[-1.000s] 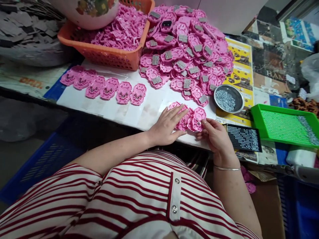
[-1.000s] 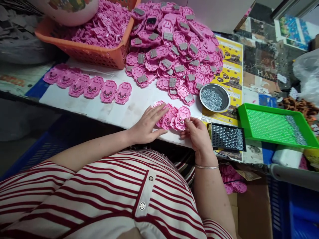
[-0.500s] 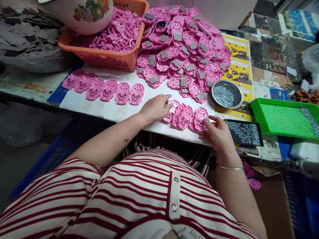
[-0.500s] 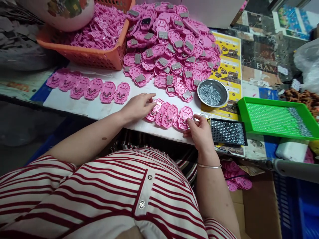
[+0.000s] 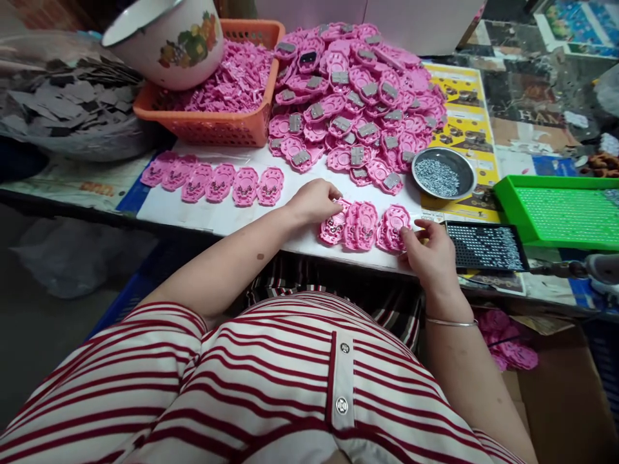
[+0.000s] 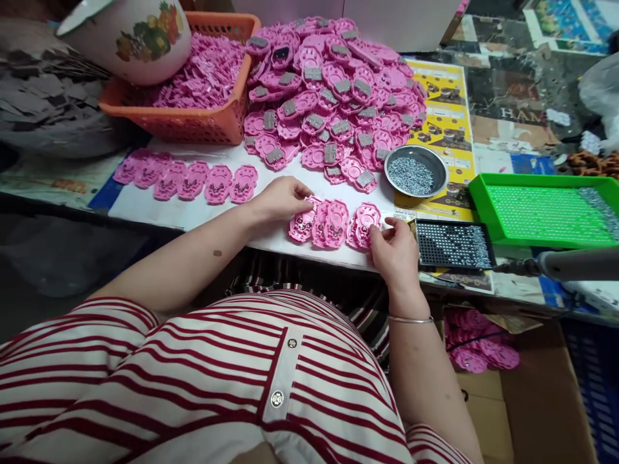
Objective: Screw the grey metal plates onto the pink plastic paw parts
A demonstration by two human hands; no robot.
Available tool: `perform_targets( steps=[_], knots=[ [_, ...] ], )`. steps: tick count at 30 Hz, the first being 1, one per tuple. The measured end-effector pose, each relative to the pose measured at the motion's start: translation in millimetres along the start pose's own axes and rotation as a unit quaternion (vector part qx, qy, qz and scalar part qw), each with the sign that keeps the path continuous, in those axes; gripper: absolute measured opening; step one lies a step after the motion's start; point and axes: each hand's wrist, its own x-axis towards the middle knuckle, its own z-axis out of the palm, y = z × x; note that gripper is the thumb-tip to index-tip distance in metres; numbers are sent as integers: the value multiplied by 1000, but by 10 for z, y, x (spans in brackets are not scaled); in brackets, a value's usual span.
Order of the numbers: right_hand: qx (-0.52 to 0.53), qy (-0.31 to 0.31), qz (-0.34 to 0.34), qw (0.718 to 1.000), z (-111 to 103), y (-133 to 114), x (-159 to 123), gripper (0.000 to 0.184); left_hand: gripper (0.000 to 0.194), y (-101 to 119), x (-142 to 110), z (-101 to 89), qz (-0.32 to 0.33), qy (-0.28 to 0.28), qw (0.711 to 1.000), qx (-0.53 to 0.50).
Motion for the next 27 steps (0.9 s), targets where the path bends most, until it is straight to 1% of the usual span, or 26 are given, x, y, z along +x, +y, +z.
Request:
perform_targets(
  steps=[2,4,9,14,19,24,26,27],
  knots=[
    [9,11,-3,1000,12,-3,-12,49,18,4,-2,3,20,4,1000,18],
    [23,17,0,1000,19,-17,-35,46,16,3,-4,-10,32,14,999,37],
    [54,26,5,998,22,-51,-82,39,15,-51,25,-137,14,34,997,71],
    [63,33,3,997,20,-22,-66,39,26,-186,121,-301,-10,66,992,105],
    [73,33,5,997,19,-13,-72,40,32,-271,160,-370,-12,90,983,159],
    [78,39,7,996,26,-36,-99,39,35,-270,119,-423,-23,100,973,205],
    [78,42,6,996,31,-37,-101,38,42,-234,65,-436,-21,102,970,221],
    [79,44,5,996,33,-36,-101,38,49,-206,27,-434,-14,102,967,232]
  ],
)
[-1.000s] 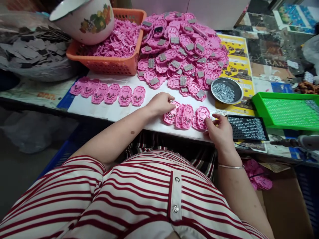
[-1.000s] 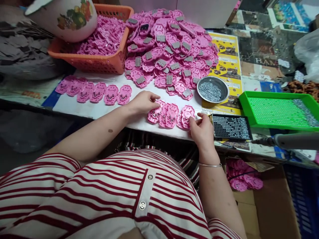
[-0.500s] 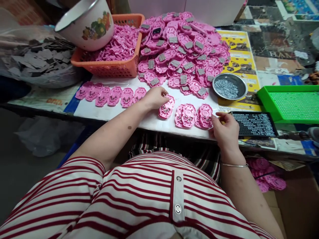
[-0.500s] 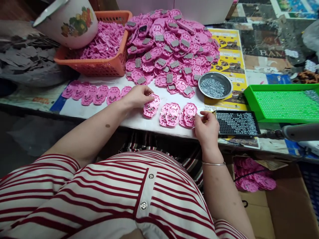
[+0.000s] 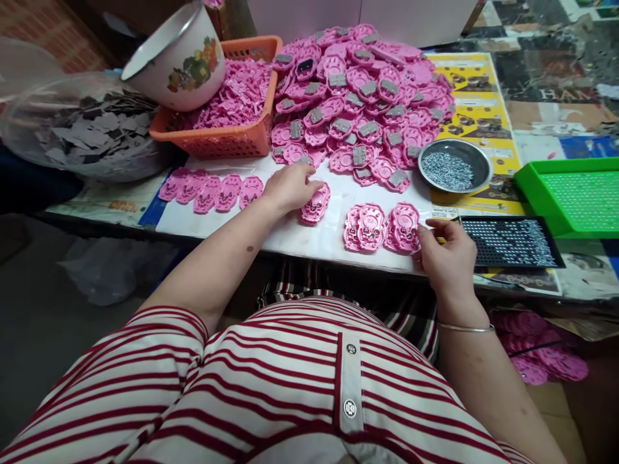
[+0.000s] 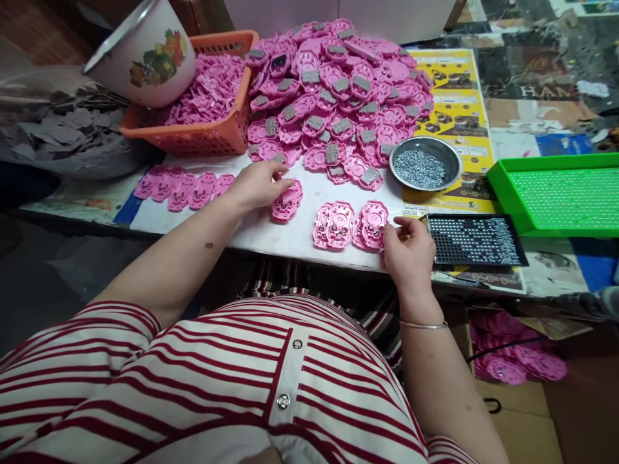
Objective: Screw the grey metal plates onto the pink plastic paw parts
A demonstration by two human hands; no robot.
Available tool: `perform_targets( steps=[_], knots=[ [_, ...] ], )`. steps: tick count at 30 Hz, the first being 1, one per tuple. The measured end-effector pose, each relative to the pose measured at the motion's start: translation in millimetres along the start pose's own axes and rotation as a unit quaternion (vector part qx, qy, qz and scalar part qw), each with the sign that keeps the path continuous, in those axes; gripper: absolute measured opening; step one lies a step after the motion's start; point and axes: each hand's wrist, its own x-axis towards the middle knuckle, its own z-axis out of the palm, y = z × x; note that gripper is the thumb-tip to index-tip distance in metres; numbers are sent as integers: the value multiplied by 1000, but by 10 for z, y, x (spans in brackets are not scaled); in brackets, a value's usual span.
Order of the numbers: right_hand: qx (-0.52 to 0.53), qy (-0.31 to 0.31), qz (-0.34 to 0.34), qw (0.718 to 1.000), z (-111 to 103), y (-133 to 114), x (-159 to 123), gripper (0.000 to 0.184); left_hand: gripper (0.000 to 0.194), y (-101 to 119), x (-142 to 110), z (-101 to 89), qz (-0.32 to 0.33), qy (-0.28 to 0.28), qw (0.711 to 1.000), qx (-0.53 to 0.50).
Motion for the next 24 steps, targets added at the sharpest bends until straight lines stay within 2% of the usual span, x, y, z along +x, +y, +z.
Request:
perform_targets(
  steps=[3,5,9,13,18,24],
  knots=[
    [4,3,-4,1000,3,9,-1,38,76,112,-147,-26,31,1,999,37],
    [7,1,-6,1000,2,12,-7,38,84,186,-240,-13,41,-7,998,54],
    [16,-7,-11,1000,-3,12,-25,39,77,204,-316,40,47,-2,996,70],
    [24,-12,-17,1000,-3,17,-33,38,82,56,-259,41,31,27,996,76],
    [28,-14,-22,999,6,38,-31,39,84,-100,-173,34,25,27,998,45],
    [19,-8,-33,999,22,84,-9,38,75,-88,-150,32,-2,71,997,2]
  ],
)
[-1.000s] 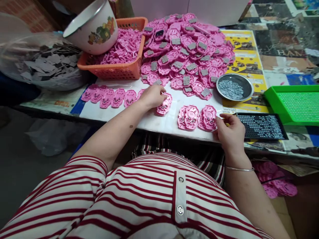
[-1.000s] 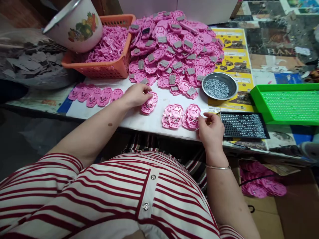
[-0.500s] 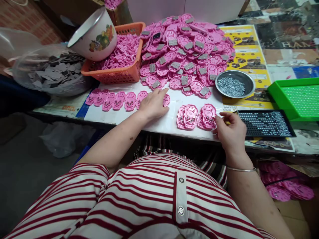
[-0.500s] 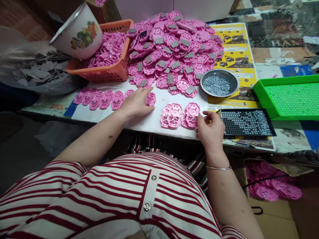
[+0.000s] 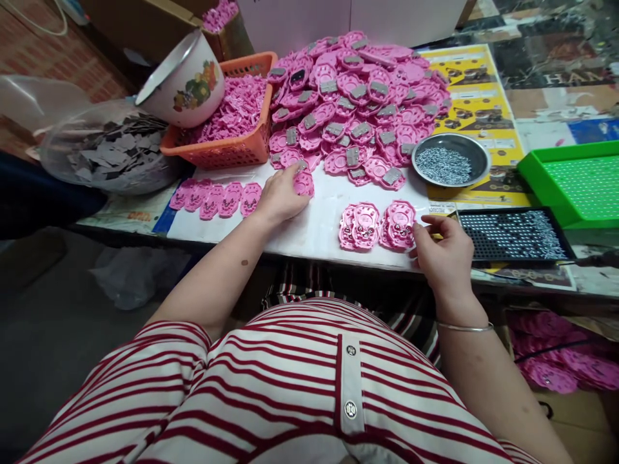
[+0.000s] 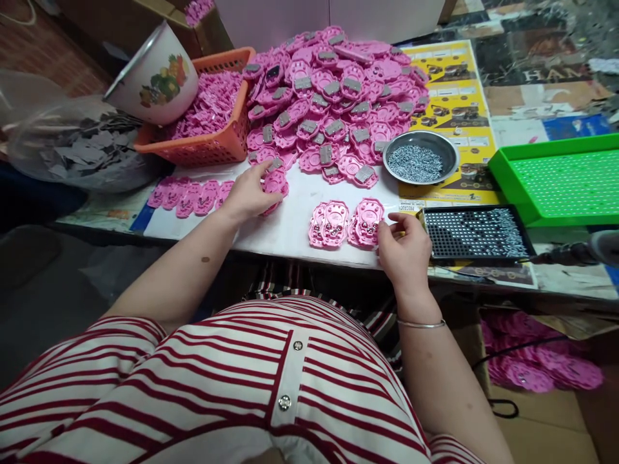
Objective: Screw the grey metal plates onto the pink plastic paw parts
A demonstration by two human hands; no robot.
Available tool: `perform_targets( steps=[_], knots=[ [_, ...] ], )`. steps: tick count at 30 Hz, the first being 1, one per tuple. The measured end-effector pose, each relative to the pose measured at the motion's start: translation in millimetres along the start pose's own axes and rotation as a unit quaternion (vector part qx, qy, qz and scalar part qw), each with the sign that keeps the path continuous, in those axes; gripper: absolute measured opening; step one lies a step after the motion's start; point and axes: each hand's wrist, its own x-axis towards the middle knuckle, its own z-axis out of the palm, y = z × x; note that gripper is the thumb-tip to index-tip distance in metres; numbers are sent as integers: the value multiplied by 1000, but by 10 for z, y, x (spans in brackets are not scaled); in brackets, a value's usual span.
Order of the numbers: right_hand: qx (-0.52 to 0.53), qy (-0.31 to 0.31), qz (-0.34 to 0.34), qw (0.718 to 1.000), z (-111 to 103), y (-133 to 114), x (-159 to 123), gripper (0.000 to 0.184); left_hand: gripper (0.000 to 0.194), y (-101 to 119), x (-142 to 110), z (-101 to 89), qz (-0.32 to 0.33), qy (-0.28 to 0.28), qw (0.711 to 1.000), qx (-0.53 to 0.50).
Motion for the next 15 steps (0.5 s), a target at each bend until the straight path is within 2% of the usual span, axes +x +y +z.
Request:
perform_targets(
  steps=[4,10,13,15],
  knots=[
    [0,-1,-4,1000,5,19,7,38,69,182,-123,-52,36,21,999,31],
    [-21,-17,-24,999,3,13,27,37,48,537,-355,42,83,-75,990,83],
    [-54,-21,-51,997,-17,-16,28,42,45,599,-381,84,80,-88,986,118],
    [-78,-27,-64,995,-34,-44,15,47,46,601,-390,81,81,-77,985,134]
  ],
)
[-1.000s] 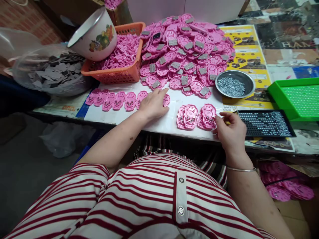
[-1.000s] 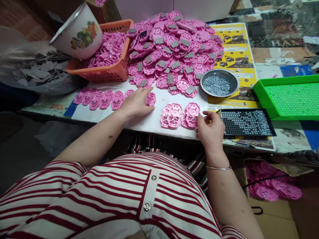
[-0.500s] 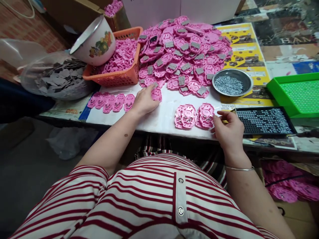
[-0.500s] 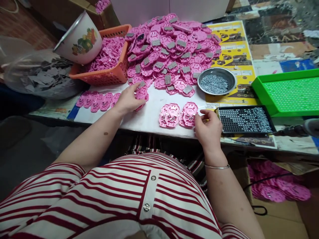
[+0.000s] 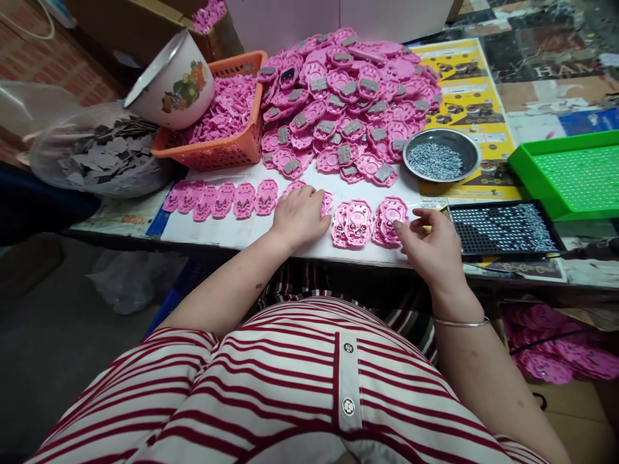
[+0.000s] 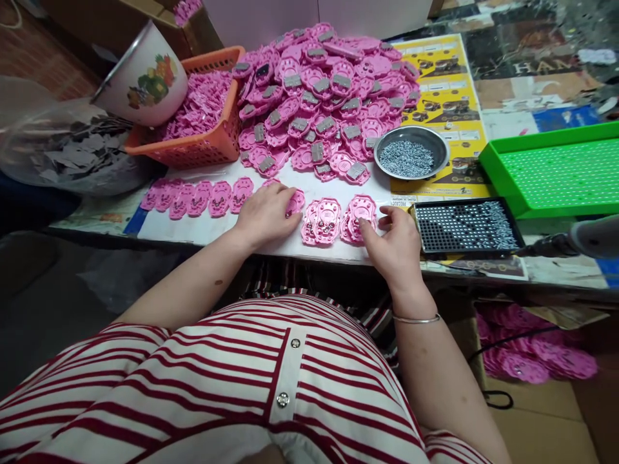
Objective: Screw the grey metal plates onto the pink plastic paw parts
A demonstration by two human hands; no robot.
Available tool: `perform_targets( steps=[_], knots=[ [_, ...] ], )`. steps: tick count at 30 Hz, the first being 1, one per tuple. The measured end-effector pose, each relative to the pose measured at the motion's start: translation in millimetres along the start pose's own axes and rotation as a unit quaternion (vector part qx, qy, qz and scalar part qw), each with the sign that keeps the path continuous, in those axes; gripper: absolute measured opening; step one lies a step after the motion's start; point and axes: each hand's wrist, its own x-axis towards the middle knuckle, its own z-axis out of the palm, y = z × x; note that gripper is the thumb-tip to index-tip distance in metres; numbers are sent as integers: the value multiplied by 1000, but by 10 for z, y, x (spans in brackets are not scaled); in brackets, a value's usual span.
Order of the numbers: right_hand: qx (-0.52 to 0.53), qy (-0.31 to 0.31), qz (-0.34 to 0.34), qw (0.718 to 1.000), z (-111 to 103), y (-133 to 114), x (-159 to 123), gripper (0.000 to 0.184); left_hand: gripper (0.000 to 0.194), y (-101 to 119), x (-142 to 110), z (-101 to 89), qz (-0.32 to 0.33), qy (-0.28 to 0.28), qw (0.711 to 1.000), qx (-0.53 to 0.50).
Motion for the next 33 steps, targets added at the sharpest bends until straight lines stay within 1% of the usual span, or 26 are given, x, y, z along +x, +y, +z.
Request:
perform_targets(
  steps=[2,4,6,8,10,11,14,18,21,24,29,33],
  knots=[
    [-17,-8,-11,1000,-15,-29,-22,54,49,-13,-26,-8,16,19,1000,-10],
    [-41,-20,-21,999,-22,-60,-54,65,55,-22,-67,-11,50,17,997,-51],
    [-77,-34,-32,996,-22,-89,-89,77,66,-14,-110,-3,89,-14,992,-89],
    [-114,-50,-45,991,-16,-116,-119,86,85,14,-138,12,119,-55,986,-102],
    [-138,-63,-56,987,-8,-141,-135,86,103,60,-141,34,137,-87,982,-97],
    [-145,-67,-62,985,-4,-153,-138,84,107,87,-132,47,142,-99,980,-95],
    [-158,-67,-64,983,8,-186,-133,74,104,164,-84,88,149,-109,978,-96],
    [-173,-60,-41,982,17,-206,-127,69,103,216,-27,125,150,-92,978,-114],
    [-176,-26,-38,983,3,-181,-147,68,103,194,-21,116,143,-72,981,-111],
    [-202,9,-47,978,-41,-140,-199,66,100,136,-36,76,131,-67,984,-101],
    [-262,28,-68,962,-122,-121,-314,62,92,70,-69,20,98,-57,989,-96],
    [-303,24,-48,951,-129,-113,-355,60,87,69,-70,34,99,-51,989,-97]
  ],
)
